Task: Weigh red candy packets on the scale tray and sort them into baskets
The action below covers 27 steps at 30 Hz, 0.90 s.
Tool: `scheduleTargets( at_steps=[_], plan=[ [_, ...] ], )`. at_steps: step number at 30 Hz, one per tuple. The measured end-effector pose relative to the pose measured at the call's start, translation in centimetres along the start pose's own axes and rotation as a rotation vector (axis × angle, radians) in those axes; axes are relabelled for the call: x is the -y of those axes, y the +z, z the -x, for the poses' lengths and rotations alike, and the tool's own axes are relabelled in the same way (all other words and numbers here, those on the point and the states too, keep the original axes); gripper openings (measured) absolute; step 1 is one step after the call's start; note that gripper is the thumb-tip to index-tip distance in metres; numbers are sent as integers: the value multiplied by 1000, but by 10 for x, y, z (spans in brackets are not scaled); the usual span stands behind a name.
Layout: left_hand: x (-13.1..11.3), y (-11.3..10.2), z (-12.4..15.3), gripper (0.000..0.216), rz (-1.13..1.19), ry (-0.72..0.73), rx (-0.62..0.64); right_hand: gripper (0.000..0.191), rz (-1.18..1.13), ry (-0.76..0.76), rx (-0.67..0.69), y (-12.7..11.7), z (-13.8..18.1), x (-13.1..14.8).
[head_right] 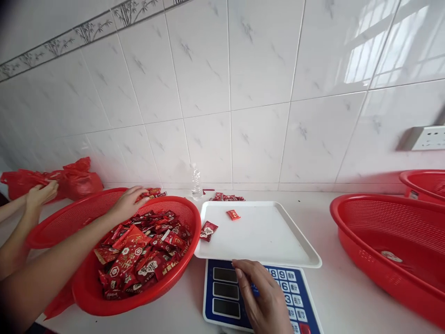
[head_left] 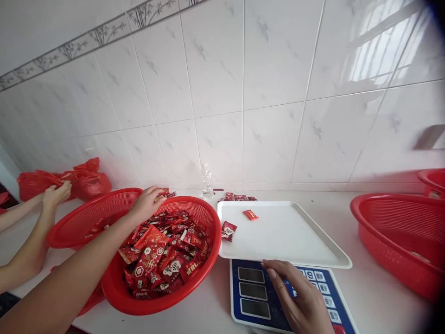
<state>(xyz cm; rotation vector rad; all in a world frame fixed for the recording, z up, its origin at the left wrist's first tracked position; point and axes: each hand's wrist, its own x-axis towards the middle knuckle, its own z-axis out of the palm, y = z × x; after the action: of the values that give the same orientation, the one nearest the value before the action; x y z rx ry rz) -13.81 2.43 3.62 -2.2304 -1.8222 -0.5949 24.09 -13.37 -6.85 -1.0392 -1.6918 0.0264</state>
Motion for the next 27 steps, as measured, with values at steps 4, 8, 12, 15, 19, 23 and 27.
scheduleTargets(
  at_steps=[4, 8, 12, 15, 19, 23, 27],
  plan=[
    [-107, 6, 7, 32, 247, 297, 179, 17, -25, 14, 7, -1, -1, 3],
    [-186, 4, 20, 28, 156, 547, 499, 17, -42, 16, 28, -1, -2, 5],
    [-223, 15, 21, 30, -87, 500, 656, 19, -54, 32, 31, -2, -2, 7],
    [-235, 32, 12, 45, -155, 448, 638, 19, -69, 14, 17, -2, -2, 8],
    [-246, 54, -7, 58, -119, 371, 547, 18, -96, 3, 18, -2, -3, 8],
    [-263, 66, -21, 46, -101, 372, 551, 18, -102, 12, 18, 0, -1, 6],
    [-274, 70, -21, 34, -118, 436, 558, 20, -78, 28, 20, 1, 1, 3]
  ],
)
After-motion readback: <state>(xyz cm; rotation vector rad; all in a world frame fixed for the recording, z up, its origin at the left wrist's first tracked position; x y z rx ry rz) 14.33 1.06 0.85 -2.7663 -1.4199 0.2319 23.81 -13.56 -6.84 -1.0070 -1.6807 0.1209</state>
